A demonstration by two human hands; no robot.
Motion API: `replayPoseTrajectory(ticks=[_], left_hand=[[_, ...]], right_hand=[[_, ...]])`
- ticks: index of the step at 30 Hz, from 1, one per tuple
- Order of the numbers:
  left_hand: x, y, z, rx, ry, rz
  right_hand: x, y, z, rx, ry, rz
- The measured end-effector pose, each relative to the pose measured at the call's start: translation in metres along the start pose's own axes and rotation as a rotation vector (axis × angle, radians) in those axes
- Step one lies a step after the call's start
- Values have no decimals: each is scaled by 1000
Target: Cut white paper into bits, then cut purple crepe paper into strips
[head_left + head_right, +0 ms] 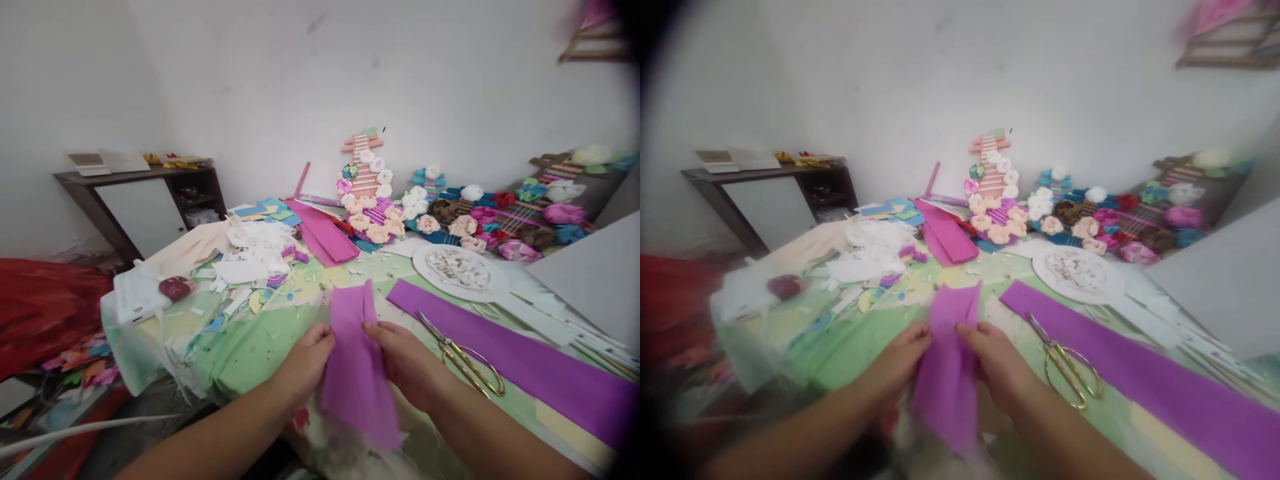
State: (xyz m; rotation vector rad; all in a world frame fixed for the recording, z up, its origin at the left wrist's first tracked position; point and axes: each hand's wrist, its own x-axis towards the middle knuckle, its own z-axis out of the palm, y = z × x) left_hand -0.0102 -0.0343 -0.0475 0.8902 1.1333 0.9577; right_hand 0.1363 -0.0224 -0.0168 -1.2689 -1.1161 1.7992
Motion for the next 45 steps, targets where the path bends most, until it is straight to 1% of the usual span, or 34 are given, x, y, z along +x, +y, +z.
replayPoseTrajectory(ticks=[2,4,6,8,12,14,15,16,18,20,22,23,25,26,27,28,30,31,33,35,36,38,40,41,43,45], left_hand=[[0,6,1,39,-73,-72],[2,12,1,13,-93,-120],[7,17,1,-59,-86,-107],[13,20,1,-84,-100,-81],[24,24,2,56,-148,-34],[27,24,1,122,-145,-52],[28,24,0,152,-138,-61],[29,24,0,187,-130,-56],[32,24,-1,287,-110,28],[35,24,-2,424,-81,133],[37,24,-1,502,-53,155],[38,24,0,494,-47,131],[36,23,2,415,-39,88],[34,23,2,367,-28,90],[32,22,2,324,-9,111],[30,21,2,289,17,144],[24,19,0,232,90,207],[21,18,-1,197,120,223],[15,15,-2,103,178,242],[8,11,0,14,247,246],[5,10,2,-15,290,251],[-1,6,7,-25,348,265],[-7,2,12,4,366,306],[-9,-1,13,38,365,351],[-14,-7,13,162,352,501],[-20,-14,7,354,319,678]], right_hand=[[5,1,-3,-51,76,1],[7,0,-9,-78,125,-2],[5,-1,-13,-71,127,-1],[2,-1,-16,-68,128,-3],[-3,4,-26,-169,223,42],[-3,7,-35,-238,247,67],[-3,9,-41,-287,261,54],[-3,9,-46,-354,280,22],[-5,9,-55,-559,328,-100],[-9,8,-58,-851,366,-259],[-15,9,-54,-1188,336,-445],[-19,11,-49,-1339,300,-539],[-28,18,-36,-1563,217,-695],[-32,24,-28,-1637,185,-748],[-36,30,-20,-1689,179,-783],[-39,36,-13,-1732,146,-828],[-43,48,-3,-1790,129,-908],[-45,53,0,-1804,142,-938],[-47,57,5,-1793,252,-960],[-48,55,9,-1749,404,-975],[-49,53,11,-1730,457,-988],[-49,46,19,-1730,495,-1006],[-47,41,26,-1756,507,-973],[-45,39,29,-1759,523,-938],[-42,36,29,-1725,546,-890],[-42,34,23,-1650,528,-911]])
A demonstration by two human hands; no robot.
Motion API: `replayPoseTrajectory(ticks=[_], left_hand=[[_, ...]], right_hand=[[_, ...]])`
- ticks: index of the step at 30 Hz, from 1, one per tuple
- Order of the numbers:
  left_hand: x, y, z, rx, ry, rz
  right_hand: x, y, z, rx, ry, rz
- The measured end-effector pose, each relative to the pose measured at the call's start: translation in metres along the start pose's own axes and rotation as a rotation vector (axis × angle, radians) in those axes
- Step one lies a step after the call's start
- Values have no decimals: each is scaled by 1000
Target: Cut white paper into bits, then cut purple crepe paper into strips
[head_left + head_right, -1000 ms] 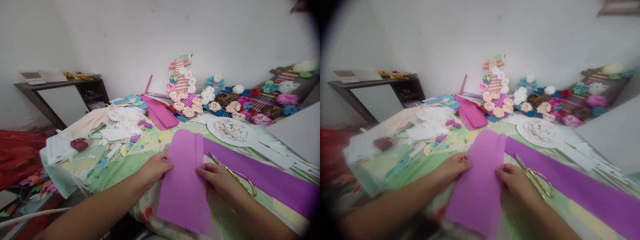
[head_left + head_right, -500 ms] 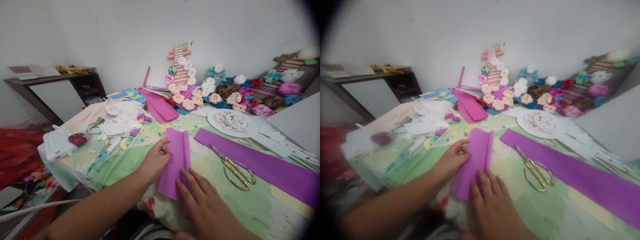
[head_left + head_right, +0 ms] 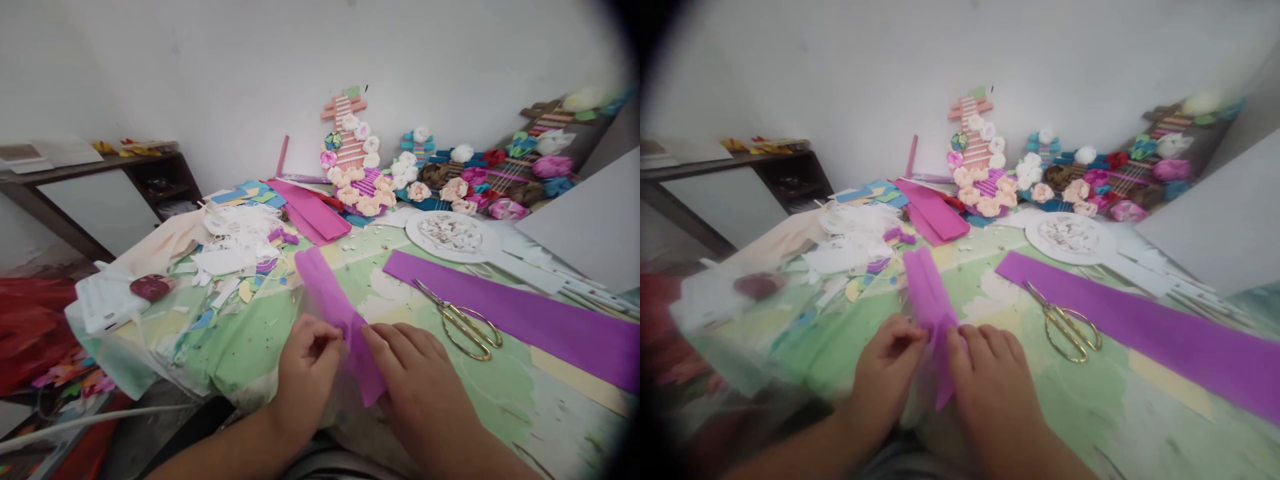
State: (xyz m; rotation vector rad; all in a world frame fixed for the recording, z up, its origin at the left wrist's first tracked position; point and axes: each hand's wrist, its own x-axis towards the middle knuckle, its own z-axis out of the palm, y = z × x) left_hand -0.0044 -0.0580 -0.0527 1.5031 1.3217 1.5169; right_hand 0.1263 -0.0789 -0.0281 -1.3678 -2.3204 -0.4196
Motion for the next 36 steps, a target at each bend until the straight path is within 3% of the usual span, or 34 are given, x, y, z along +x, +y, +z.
replayPoseTrajectory(ticks=[4,7,10,12,14,19,21,25,29,32,36], left_hand=[[-1,-4,-20,388,-81,468],[19,-5,-30,692,-77,760],[50,-9,-30,930,-204,731],[65,-13,-28,999,-378,689],[70,-16,-28,1010,-450,701],[44,-17,-35,947,-339,1028],[31,-20,-38,961,-432,1044],[17,-29,-41,974,-710,907],[13,-25,-43,963,-823,808],[9,-19,-44,959,-778,808],[4,-16,-45,884,-686,833]], right_hand=[[3,35,-7,175,-7,-116],[16,68,-16,208,-119,-338],[28,90,-24,135,-139,-415],[32,96,-28,66,-147,-440],[29,98,-30,-13,-142,-457],[-10,111,-26,-262,-76,-579],[-31,120,-20,-326,-101,-599],[-65,125,-12,-368,-157,-534],[-73,97,-16,-270,-148,-388],[-63,59,-16,-182,-118,-330],[-42,19,-5,-72,-38,-63]])
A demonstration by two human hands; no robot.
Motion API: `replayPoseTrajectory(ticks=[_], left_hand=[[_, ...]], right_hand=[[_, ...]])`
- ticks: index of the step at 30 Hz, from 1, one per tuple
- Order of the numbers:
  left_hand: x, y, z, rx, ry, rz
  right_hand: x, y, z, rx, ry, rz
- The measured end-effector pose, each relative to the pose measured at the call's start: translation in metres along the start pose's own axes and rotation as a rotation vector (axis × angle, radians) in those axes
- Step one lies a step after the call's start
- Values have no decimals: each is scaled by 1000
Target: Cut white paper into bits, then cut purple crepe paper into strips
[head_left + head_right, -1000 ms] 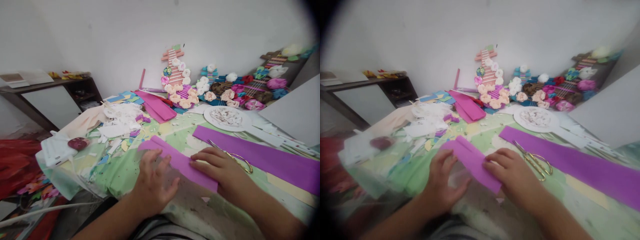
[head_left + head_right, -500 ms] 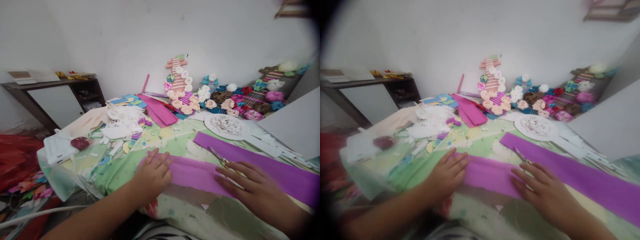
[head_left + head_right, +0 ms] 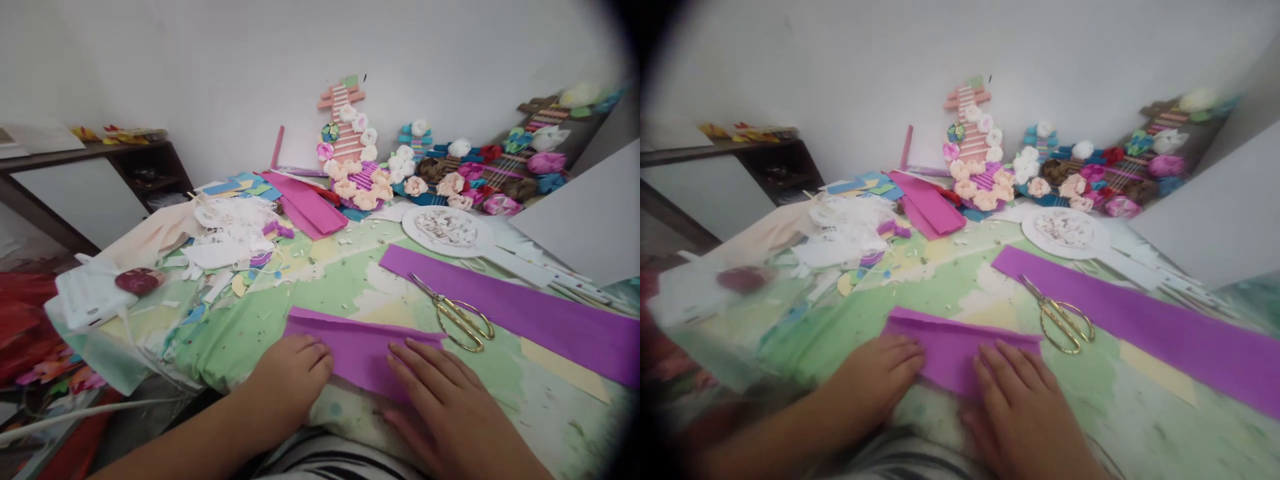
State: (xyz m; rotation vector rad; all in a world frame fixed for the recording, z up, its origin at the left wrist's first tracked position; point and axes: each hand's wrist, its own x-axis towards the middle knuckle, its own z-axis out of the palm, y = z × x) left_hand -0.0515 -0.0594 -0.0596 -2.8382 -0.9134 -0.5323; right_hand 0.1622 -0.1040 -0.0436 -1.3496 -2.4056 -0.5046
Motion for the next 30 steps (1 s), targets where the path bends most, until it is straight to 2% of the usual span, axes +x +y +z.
replayPoseTrajectory(ticks=[3,7,11,14,19,23,27,30], left_hand=[[1,1,-3,-78,30,-94],[6,-3,-11,-176,-111,-183],[11,-8,-14,-203,-243,-184],[11,-9,-12,-210,-239,-166],[9,-9,-18,-264,-234,-159],[16,-16,-28,-268,-193,-212],[42,-26,-23,-124,-132,-214],[66,-28,-15,-100,-197,-152]], right_hand=[[11,-8,7,82,-53,52],[16,3,8,196,-242,56],[26,20,8,194,-303,15],[45,33,12,184,-353,20],[72,47,15,346,-599,77],[74,50,11,451,-621,7],[71,47,12,435,-590,3],[71,49,12,408,-584,22]])
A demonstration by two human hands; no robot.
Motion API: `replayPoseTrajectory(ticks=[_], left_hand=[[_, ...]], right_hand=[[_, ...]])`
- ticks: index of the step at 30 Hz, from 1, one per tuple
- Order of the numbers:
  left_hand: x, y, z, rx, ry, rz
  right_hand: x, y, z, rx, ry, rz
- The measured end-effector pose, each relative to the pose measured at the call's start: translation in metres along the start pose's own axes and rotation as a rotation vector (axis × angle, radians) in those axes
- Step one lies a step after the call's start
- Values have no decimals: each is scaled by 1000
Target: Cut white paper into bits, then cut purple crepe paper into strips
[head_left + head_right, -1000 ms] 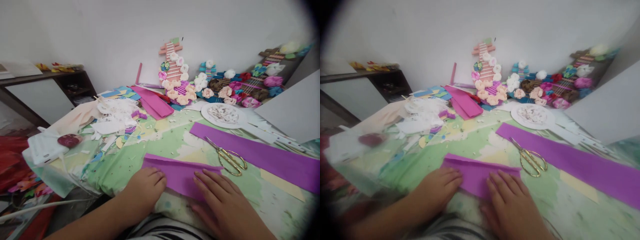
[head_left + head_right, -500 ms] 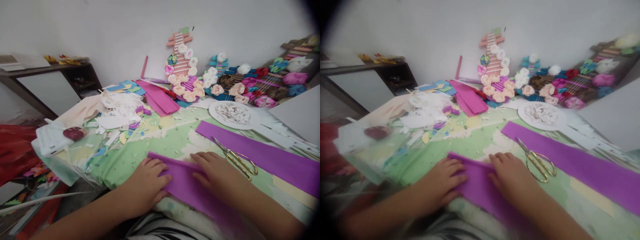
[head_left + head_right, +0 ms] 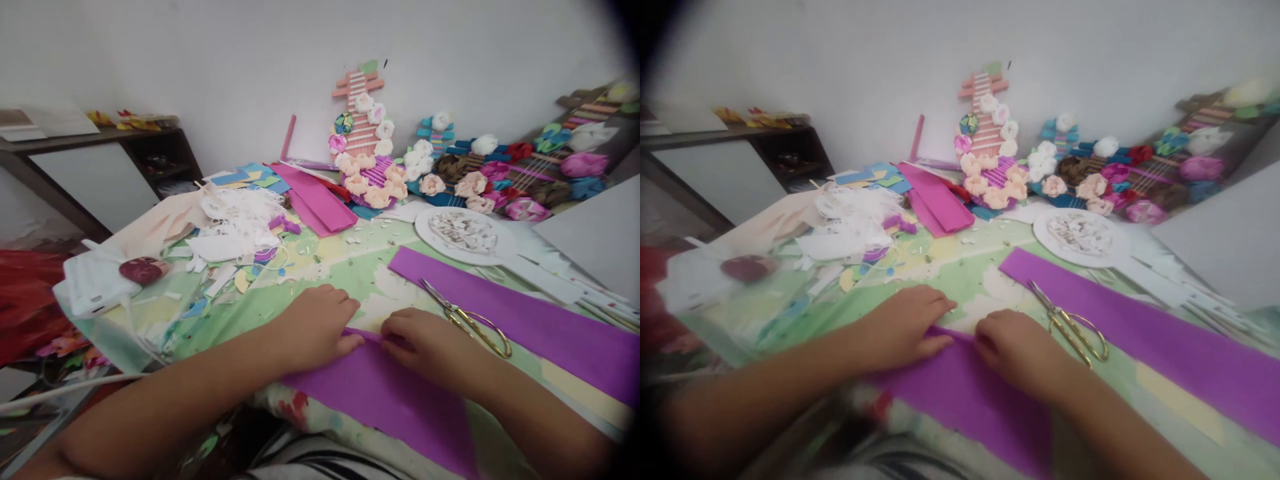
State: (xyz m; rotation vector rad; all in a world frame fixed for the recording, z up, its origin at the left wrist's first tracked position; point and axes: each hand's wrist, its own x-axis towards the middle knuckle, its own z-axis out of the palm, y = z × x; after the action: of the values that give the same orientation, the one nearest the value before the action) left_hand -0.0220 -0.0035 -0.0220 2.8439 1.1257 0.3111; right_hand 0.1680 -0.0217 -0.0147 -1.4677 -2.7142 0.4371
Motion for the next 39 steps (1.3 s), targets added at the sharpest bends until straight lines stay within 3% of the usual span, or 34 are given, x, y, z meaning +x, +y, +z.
replayPoseTrajectory(ticks=[4,9,17,28,33,39], left_hand=[[24,13,4,31,-132,92],[37,34,13,49,-206,243],[36,42,23,112,-146,292],[27,45,28,95,-89,219],[28,48,25,77,-110,226],[45,69,27,31,-104,305]], right_hand=[[-10,22,-14,33,25,125],[-39,66,-18,-155,45,549],[-54,89,3,-119,-17,695],[-61,94,-4,-125,-35,636],[-96,91,-15,-105,58,578],[-143,64,-4,-135,-65,585]])
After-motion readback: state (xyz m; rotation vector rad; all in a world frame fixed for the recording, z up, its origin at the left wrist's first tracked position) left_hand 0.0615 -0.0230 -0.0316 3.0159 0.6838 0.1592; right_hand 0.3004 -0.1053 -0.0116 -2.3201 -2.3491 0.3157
